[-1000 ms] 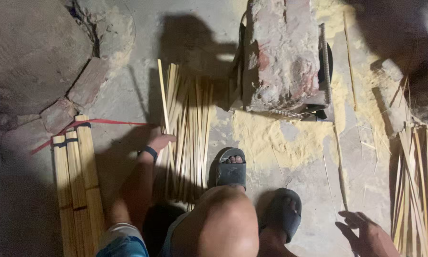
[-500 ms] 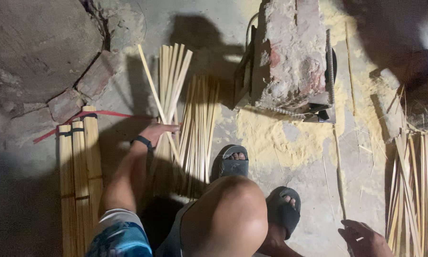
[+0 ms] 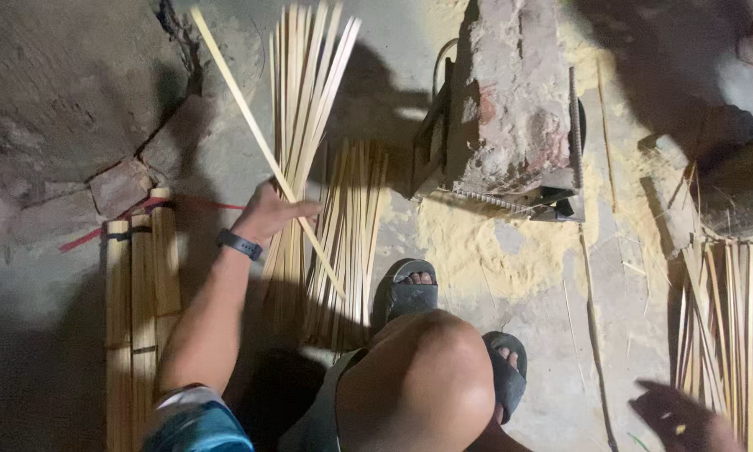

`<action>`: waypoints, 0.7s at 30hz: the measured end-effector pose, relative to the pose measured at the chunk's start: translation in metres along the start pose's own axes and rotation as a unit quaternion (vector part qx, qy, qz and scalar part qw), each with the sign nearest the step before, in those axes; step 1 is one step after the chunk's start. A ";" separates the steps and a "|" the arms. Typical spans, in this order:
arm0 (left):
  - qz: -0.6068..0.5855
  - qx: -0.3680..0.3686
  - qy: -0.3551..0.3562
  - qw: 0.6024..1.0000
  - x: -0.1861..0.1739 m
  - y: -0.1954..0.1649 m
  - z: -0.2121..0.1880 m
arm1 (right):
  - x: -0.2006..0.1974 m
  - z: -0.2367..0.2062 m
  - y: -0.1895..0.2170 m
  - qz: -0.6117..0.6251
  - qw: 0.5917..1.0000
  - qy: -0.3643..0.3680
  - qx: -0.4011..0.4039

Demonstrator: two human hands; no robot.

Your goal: The person sits on the floor and feeds bamboo strips one at a time through a fixed blade splitter weighted with a stone to split them into thinner slats. They gather the split slats into bundles, move finished bundles aside, and continue splitting more strips.

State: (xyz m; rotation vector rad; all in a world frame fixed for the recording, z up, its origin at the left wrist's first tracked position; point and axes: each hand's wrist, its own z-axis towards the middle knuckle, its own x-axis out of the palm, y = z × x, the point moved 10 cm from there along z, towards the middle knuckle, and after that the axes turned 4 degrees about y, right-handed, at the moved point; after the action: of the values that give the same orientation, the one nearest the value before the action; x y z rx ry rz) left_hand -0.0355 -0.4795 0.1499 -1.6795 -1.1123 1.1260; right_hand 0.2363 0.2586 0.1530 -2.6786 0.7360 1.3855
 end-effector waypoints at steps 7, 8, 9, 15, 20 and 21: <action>0.012 0.197 0.028 0.980 0.124 -0.207 -0.002 | -0.171 -0.079 0.267 0.141 0.911 -0.180 -0.343; 0.085 0.107 0.032 0.990 0.158 -0.209 0.004 | -0.182 -0.090 0.310 0.195 0.867 -0.170 -0.425; 0.052 0.100 0.093 0.989 0.204 -0.221 0.001 | -0.193 -0.088 0.338 0.262 0.847 -0.172 -0.431; 0.001 0.426 0.228 0.876 0.313 -0.310 -0.056 | -0.227 -0.081 0.370 0.643 0.629 -0.165 -0.404; -0.022 0.196 0.569 0.798 0.396 -0.292 -0.073 | -0.263 -0.100 0.341 0.649 0.600 -0.031 -0.467; -0.001 0.190 0.559 0.807 0.412 -0.298 -0.069 | -0.274 -0.103 0.319 0.641 0.620 -0.065 -0.448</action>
State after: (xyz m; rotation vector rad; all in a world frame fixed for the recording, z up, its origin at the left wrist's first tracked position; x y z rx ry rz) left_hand 0.0514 -0.0143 0.3489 -1.5787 -0.0998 0.1583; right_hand 0.0449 0.0580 0.4862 -2.1564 2.9668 2.6820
